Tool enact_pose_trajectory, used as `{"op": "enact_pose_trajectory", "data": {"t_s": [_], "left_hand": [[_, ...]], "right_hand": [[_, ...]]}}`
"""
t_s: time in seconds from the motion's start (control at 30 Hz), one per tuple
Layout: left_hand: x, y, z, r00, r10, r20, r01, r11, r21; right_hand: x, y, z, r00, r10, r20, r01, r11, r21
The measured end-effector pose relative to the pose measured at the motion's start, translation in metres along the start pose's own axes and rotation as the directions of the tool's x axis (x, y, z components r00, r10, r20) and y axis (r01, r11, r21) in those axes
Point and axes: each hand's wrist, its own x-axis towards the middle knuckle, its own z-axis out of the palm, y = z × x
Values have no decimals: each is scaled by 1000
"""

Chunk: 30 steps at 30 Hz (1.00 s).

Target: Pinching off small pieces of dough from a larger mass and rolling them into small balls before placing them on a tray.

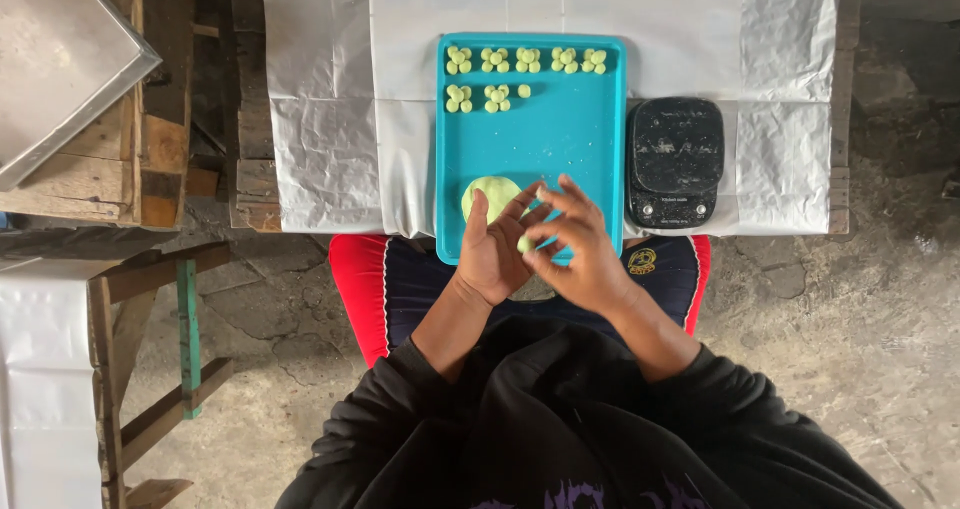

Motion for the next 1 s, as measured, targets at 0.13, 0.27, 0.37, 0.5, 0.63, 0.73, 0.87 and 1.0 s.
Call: {"op": "enact_pose_trajectory", "data": {"t_s": [0.13, 0.27, 0.37, 0.5, 0.63, 0.73, 0.87, 1.0], "left_hand": [[4, 5, -48, 997, 0, -80, 9, 994, 106], [-12, -4, -80, 984, -83, -158, 111, 977, 180], [-25, -17, -96, 975, -155, -160, 195, 941, 275], [-38, -23, -101, 958, -240, -157, 283, 885, 370], [-37, -13, -87, 955, -245, -165, 290, 883, 369], [-36, -12, -83, 956, -238, -170, 286, 879, 381], [-35, -12, -84, 956, -227, -187, 283, 883, 376], [-36, -10, -82, 956, -221, -191, 279, 886, 370]], "right_hand": [[49, 79, 12, 994, 41, -106, -40, 999, 7], [95, 157, 46, 966, 82, -244, -149, 951, -270], [113, 183, 67, 937, 164, -308, -279, 882, -380], [129, 188, 78, 935, 110, -338, -258, 865, -431], [133, 188, 83, 930, 112, -351, -273, 848, -454], [135, 184, 83, 925, 118, -362, -277, 860, -428], [134, 188, 85, 924, 112, -365, -274, 860, -430], [134, 190, 87, 920, 117, -375, -291, 845, -450]]}}
